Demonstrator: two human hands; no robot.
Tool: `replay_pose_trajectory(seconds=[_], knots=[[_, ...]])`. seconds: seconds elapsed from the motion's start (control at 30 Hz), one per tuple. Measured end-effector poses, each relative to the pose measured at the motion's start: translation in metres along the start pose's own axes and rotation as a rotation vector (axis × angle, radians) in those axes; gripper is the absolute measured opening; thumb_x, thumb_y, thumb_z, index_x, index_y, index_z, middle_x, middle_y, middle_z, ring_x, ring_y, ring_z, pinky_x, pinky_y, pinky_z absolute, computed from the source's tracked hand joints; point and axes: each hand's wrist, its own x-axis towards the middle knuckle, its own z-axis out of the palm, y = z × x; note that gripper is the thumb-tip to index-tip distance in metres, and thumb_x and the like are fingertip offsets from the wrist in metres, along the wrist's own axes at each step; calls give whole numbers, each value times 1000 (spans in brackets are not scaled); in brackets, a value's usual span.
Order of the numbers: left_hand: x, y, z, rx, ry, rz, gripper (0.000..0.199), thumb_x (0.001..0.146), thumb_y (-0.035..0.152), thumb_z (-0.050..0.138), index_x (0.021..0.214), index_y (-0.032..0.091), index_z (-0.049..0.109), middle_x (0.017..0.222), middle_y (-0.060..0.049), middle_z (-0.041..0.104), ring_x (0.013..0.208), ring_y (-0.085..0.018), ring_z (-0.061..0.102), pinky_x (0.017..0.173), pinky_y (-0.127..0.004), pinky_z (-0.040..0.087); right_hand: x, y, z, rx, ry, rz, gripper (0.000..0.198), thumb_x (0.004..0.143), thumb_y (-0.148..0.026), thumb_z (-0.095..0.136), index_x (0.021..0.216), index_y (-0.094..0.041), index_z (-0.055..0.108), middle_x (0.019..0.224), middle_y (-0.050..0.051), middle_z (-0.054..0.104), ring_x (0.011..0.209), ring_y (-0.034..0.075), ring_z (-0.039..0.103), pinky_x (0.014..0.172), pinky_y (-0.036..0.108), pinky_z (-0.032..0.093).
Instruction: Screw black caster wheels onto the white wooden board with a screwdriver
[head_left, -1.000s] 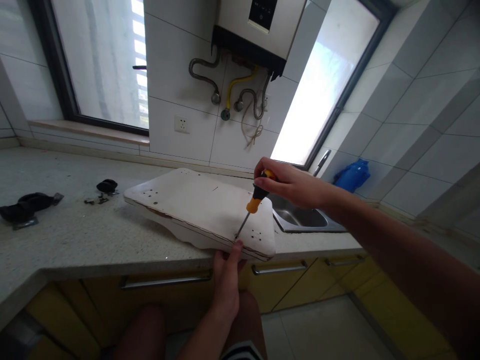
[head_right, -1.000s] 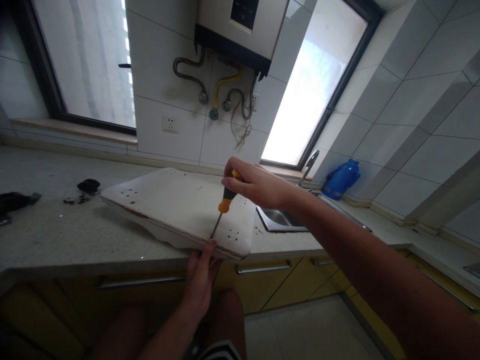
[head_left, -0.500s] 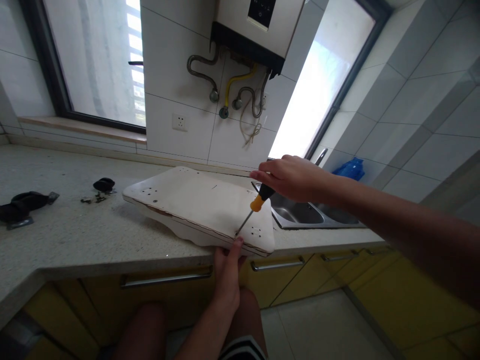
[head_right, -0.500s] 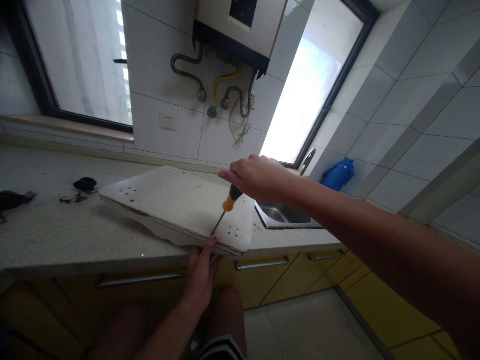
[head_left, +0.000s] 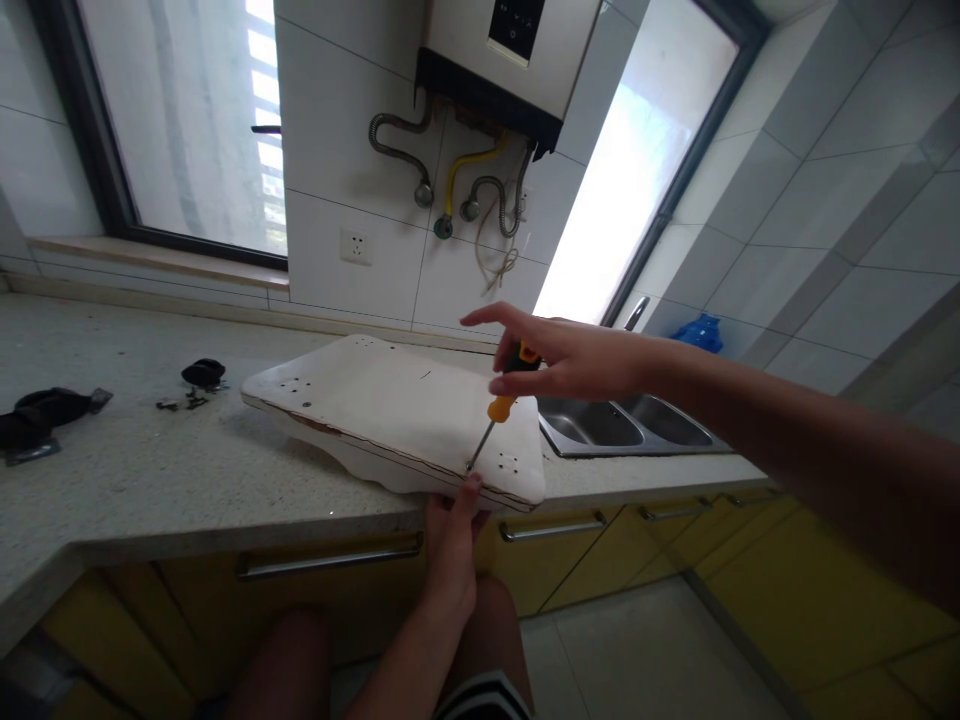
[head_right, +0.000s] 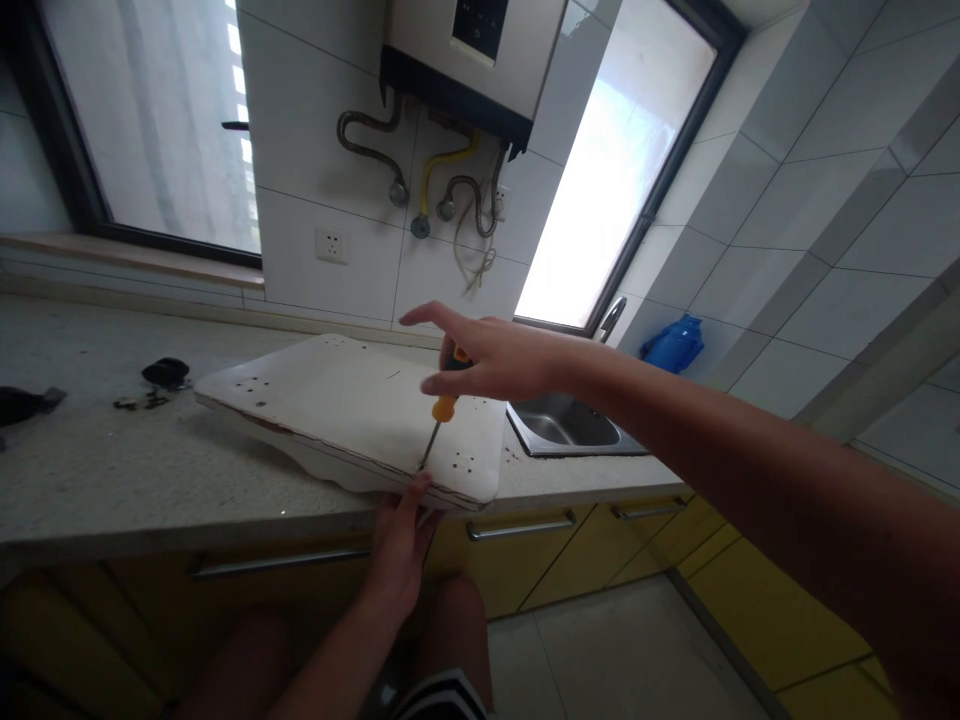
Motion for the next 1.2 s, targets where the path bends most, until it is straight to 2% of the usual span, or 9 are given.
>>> replay_pose_trajectory(seconds=[0.1, 0.3, 0.43, 0.5, 0.63, 0.77, 0.93, 1.1, 1.2], knots=[[0, 1, 1, -5, 10, -2, 32, 87, 27, 97, 109, 20, 75, 122, -9, 82, 103, -20, 80, 74, -24, 64, 1, -2, 3, -101, 157, 85, 39, 109, -55, 60, 124, -25, 79, 63, 3, 58, 63, 21, 51, 67, 39, 39], [1, 2, 1, -13, 7, -11, 37, 82, 29, 102, 103, 19, 73, 114, -7, 81, 97, -18, 78, 73, -24, 63, -3, -3, -2, 62, -40, -30, 77, 95, -47, 81, 167, -39, 54, 107, 4, 80, 88, 23, 70, 76, 35, 50], [-2, 7, 4, -21, 18, -18, 28, 90, 25, 95, 107, 19, 74, 122, -10, 82, 103, -19, 79, 74, -24, 63, 3, 2, 0, -76, 162, 119, 37, 106, -56, 64, 112, -24, 80, 63, 4, 59, 63, 21, 53, 64, 36, 37], [-4, 11, 5, -24, 15, -23, 30, 90, 24, 94, 112, 20, 75, 126, -11, 83, 106, -21, 79, 75, -25, 63, 4, 3, -4, -45, 77, 93, 34, 102, -50, 69, 124, -27, 80, 69, 4, 67, 64, 21, 55, 63, 36, 37], [-4, 16, 4, -38, -2, -20, 40, 85, 29, 99, 117, 21, 76, 131, -13, 83, 108, -23, 80, 78, -28, 65, 3, 4, -6, 24, -19, 11, 86, 81, -54, 91, 161, -37, 64, 96, 5, 82, 71, 23, 66, 66, 36, 47], [0, 16, -1, -51, -17, -11, 44, 83, 32, 100, 117, 21, 76, 133, -14, 82, 108, -23, 80, 78, -27, 65, 6, 2, 7, -112, 237, 46, 45, 99, -62, 72, 125, -26, 81, 56, 0, 53, 57, 20, 49, 66, 37, 39], [4, 16, -4, -54, -45, -22, 44, 80, 32, 101, 113, 19, 75, 128, -15, 83, 104, -23, 80, 76, -28, 65, 11, -15, 7, -24, 10, -101, 84, 91, -53, 81, 168, -40, 53, 115, 7, 82, 85, 24, 70, 72, 34, 47], [3, 19, -5, -70, -59, -31, 44, 79, 31, 101, 114, 19, 75, 130, -14, 82, 104, -22, 79, 78, -29, 65, 19, -25, 6, -278, 191, 75, 36, 106, -55, 63, 110, -25, 82, 61, 6, 61, 63, 22, 54, 65, 37, 34], [2, 21, -5, -71, -52, -44, 41, 81, 28, 99, 113, 18, 74, 128, -14, 82, 102, -22, 79, 76, -28, 65, 21, -25, 1, -68, -38, -17, 56, 99, -45, 72, 154, -39, 66, 95, 4, 81, 71, 22, 65, 67, 36, 43]])
